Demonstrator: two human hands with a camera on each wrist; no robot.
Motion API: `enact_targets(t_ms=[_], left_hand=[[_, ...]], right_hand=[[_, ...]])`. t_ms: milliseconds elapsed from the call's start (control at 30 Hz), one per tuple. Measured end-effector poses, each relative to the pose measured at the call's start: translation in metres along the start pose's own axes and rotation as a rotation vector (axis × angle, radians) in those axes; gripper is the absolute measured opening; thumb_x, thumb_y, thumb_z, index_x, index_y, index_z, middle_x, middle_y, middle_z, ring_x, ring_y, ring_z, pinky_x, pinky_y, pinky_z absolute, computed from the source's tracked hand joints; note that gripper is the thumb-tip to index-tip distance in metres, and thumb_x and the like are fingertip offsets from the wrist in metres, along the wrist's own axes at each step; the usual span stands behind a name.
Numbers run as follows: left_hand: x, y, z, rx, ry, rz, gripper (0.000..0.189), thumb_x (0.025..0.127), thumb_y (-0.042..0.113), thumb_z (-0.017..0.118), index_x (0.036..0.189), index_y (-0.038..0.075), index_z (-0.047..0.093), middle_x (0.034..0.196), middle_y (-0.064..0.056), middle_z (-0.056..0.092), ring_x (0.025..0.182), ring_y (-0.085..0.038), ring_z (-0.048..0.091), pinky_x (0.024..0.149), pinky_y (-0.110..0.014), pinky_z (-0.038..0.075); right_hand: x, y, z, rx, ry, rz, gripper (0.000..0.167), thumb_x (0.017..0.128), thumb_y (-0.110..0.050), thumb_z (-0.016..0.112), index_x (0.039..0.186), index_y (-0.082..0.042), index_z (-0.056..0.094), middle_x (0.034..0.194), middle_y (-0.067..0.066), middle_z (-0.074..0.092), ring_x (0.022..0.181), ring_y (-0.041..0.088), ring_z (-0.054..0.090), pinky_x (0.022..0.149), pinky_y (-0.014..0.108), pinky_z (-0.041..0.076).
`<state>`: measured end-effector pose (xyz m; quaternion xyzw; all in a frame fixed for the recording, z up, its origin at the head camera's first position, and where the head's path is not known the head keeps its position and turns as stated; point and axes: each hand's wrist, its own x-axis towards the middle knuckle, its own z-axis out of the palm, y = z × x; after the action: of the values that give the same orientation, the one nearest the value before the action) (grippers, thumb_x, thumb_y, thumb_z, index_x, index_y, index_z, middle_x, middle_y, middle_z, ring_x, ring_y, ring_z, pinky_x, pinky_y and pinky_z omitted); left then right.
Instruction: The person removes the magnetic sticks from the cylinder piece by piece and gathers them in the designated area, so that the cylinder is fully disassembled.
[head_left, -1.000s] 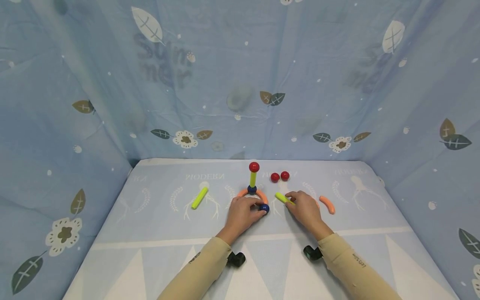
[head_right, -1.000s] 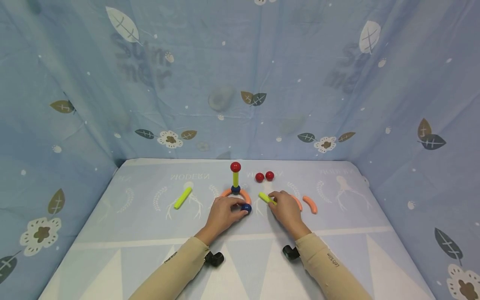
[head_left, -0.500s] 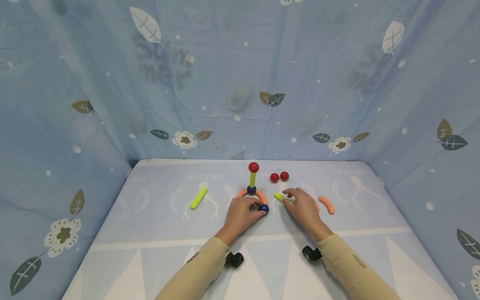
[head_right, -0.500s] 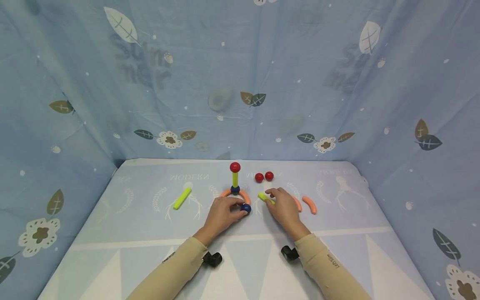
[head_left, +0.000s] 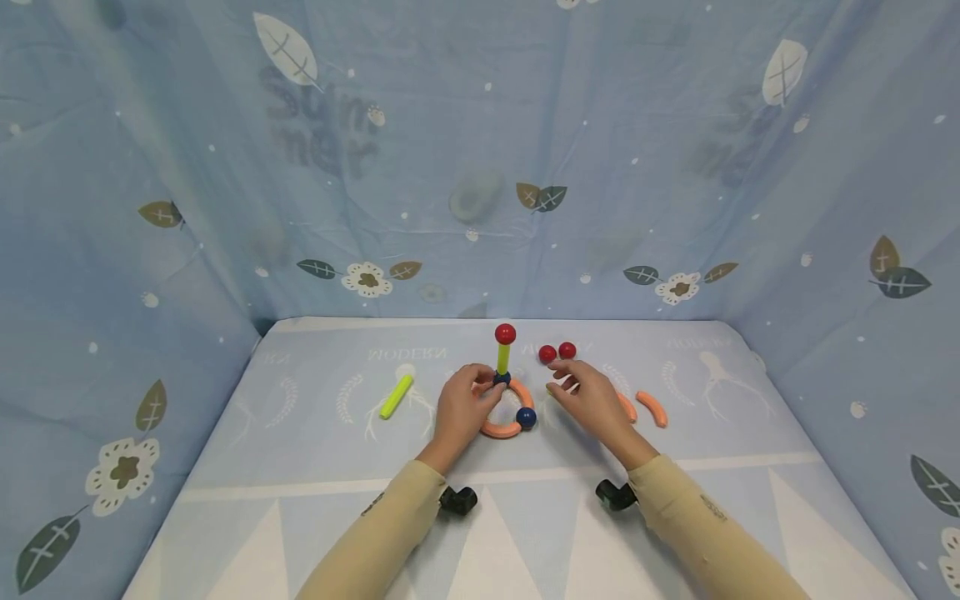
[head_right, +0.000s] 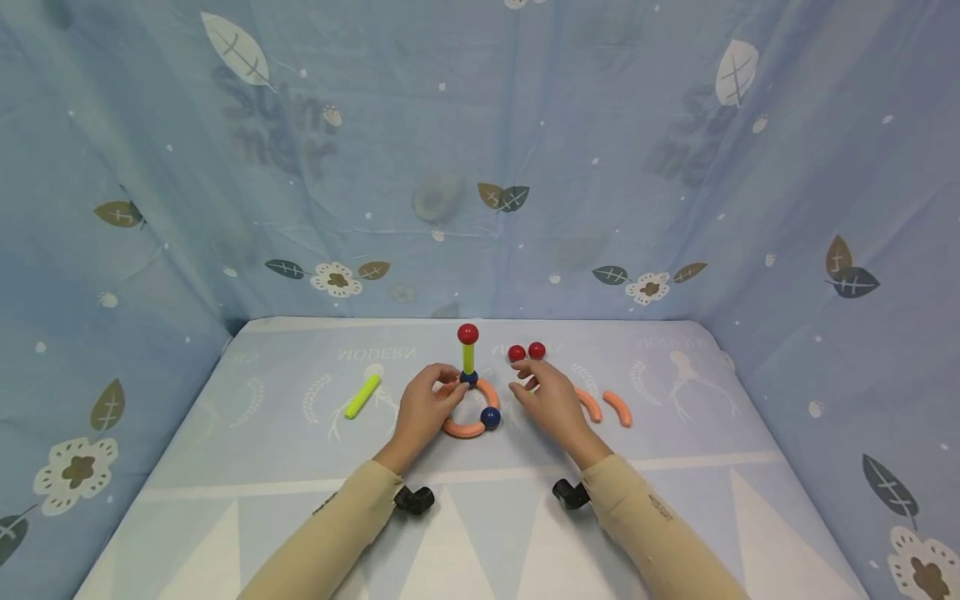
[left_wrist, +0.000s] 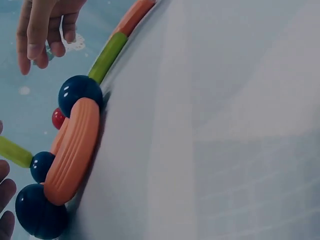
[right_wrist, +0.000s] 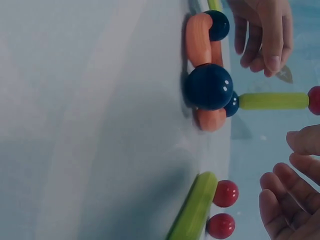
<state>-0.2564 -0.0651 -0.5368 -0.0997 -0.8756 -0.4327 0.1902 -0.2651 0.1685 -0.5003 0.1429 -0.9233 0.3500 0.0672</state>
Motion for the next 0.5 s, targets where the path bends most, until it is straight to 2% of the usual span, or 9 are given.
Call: enact_targets(t_ms=[133,233,367,500], left_hand=[[0.006,-0.003,-0.003,-0.032,0.038,-0.026,0.032,0.092,0.025,0.078,0.117,0.007,0.069,0.106,-0.006,0.069,0.099,-0.023,0.066,0.085,-0.042,0.054],[0.012,-0.004,-0.003,-0.066,0.055,-0.018,0.035,0.092,0.023,0.078,0.121,0.006,0.068,0.108,-0.007,0.069,0.100,-0.023,0.066,0.089,-0.042,0.054],[0.019,-0.002,-0.004,-0.099,0.036,-0.037,0.037,0.092,0.024,0.078,0.124,0.009,0.067,0.113,-0.005,0.070,0.103,-0.021,0.067,0.096,-0.041,0.053],[0.025,0.000,-0.003,-0.139,0.007,-0.059,0.039,0.092,0.025,0.078,0.126,0.010,0.067,0.118,-0.005,0.070,0.105,-0.021,0.068,0.096,-0.043,0.053]], right_hand=[[0.007,-0.011,0.000,0.048,-0.012,-0.036,0.040,0.094,-0.021,0.075,0.131,-0.009,0.065,0.117,0.008,0.070,0.098,0.022,0.067,0.087,0.042,0.057],[0.013,-0.018,0.001,0.061,-0.006,-0.057,0.043,0.094,-0.021,0.075,0.134,-0.010,0.063,0.118,0.009,0.070,0.099,0.022,0.068,0.089,0.042,0.056],[0.021,-0.025,0.003,0.064,0.004,-0.081,0.046,0.095,-0.021,0.075,0.137,-0.010,0.060,0.118,0.010,0.070,0.101,0.022,0.068,0.091,0.041,0.056],[0.030,-0.032,0.006,0.094,0.019,-0.107,0.048,0.095,-0.023,0.074,0.139,-0.011,0.058,0.122,0.010,0.068,0.105,0.024,0.067,0.094,0.043,0.055]])
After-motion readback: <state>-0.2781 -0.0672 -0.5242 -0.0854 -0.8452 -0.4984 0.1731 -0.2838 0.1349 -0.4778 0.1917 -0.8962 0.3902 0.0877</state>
